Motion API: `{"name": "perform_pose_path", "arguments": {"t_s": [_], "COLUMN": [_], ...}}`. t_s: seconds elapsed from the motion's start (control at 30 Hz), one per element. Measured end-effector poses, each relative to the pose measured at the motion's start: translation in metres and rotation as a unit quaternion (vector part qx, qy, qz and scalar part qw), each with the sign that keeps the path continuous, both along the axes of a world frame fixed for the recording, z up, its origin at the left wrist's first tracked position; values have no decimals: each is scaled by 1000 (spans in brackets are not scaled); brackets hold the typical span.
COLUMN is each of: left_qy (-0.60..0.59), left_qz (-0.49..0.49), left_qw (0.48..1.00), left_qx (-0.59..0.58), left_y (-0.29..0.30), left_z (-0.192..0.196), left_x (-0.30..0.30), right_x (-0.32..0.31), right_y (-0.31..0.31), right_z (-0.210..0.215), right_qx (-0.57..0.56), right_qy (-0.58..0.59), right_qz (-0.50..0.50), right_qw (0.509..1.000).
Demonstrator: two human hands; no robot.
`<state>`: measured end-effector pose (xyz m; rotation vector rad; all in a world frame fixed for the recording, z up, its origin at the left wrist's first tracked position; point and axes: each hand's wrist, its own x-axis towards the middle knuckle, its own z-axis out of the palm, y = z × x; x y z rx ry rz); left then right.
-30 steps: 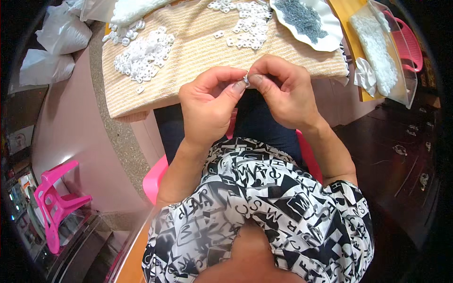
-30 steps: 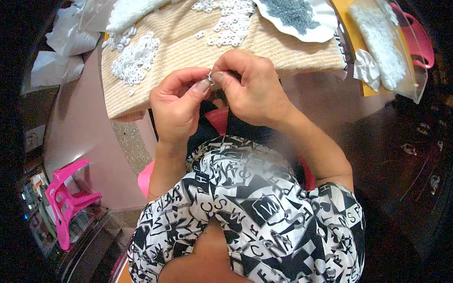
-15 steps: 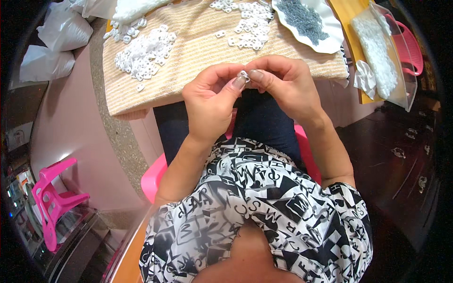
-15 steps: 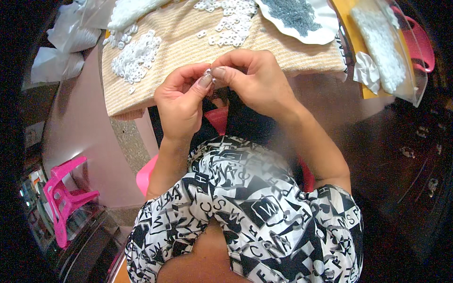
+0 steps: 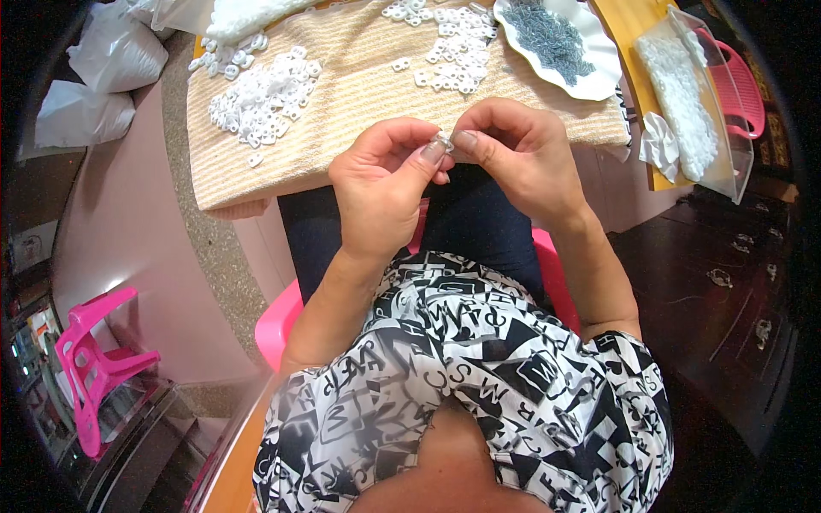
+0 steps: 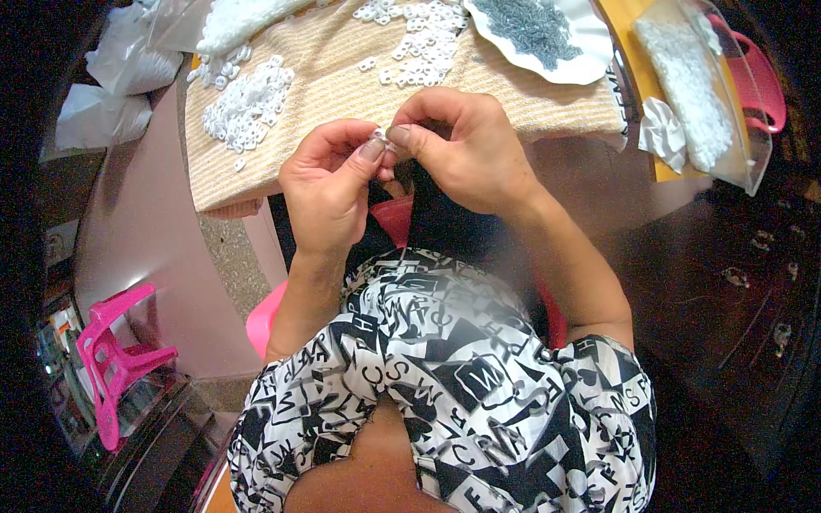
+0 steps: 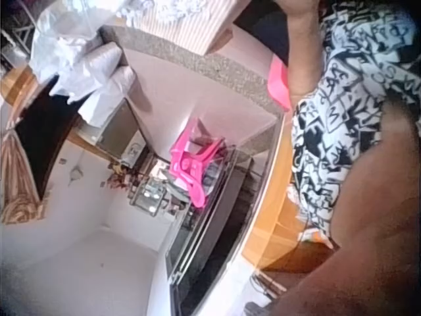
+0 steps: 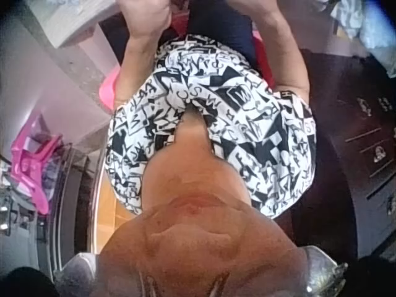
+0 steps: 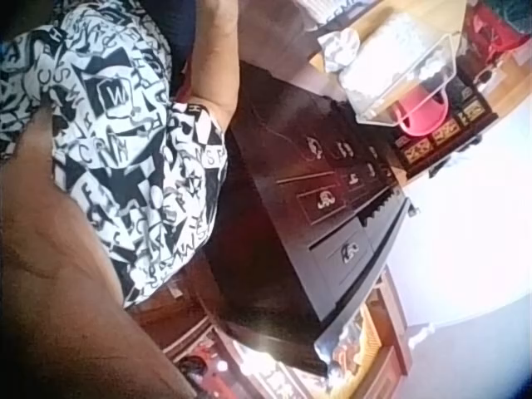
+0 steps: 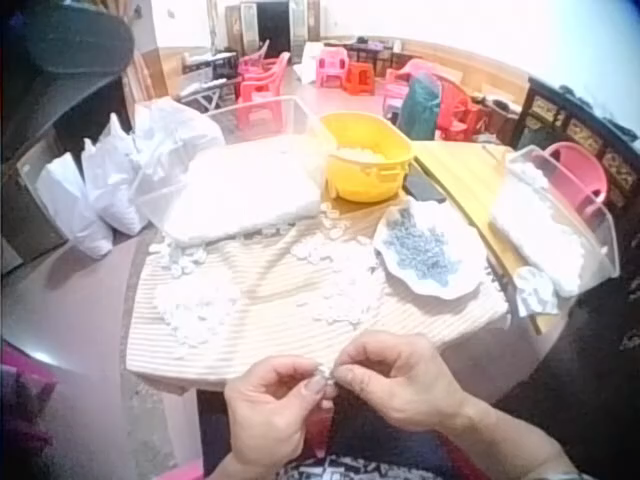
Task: Assembling small plastic components by manually inserting metal pins into them.
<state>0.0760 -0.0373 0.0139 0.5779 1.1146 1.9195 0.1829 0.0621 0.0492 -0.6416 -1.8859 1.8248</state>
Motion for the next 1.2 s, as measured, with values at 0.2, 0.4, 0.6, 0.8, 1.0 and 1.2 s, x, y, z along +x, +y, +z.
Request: {"name": "perform_pose_path", "arguments": {"t_s": [0.2, 0.4, 0.6, 0.8, 1.0, 1.2], "left_qy": [-1, 35, 41, -54, -123, -158], "left_qz": [5, 34, 55, 54, 52, 57], "left_qw": [1000, 999, 998, 997, 990, 985], "left_qx": [0, -21, -12, 6, 35, 37], "left_y": [-2, -3, -1, 1, 0, 1], "left_z": [1, 1, -5, 2, -7, -10], "left_x": [2, 3, 3, -10, -34, -40], "right_x": [-1, -6, -8, -9, -31, -85], "right_y": [-4, -7, -6, 2, 69, 126], "right_z": [0, -8, -11, 1, -4, -22], "right_qx": [105, 80, 59, 57, 359, 553], "right_qy": [-21, 13, -11, -41, -147, -291], "right_qz": [-16, -11, -10, -31, -93, -58], "right_qw": [994, 997, 998, 997, 917, 779]}}
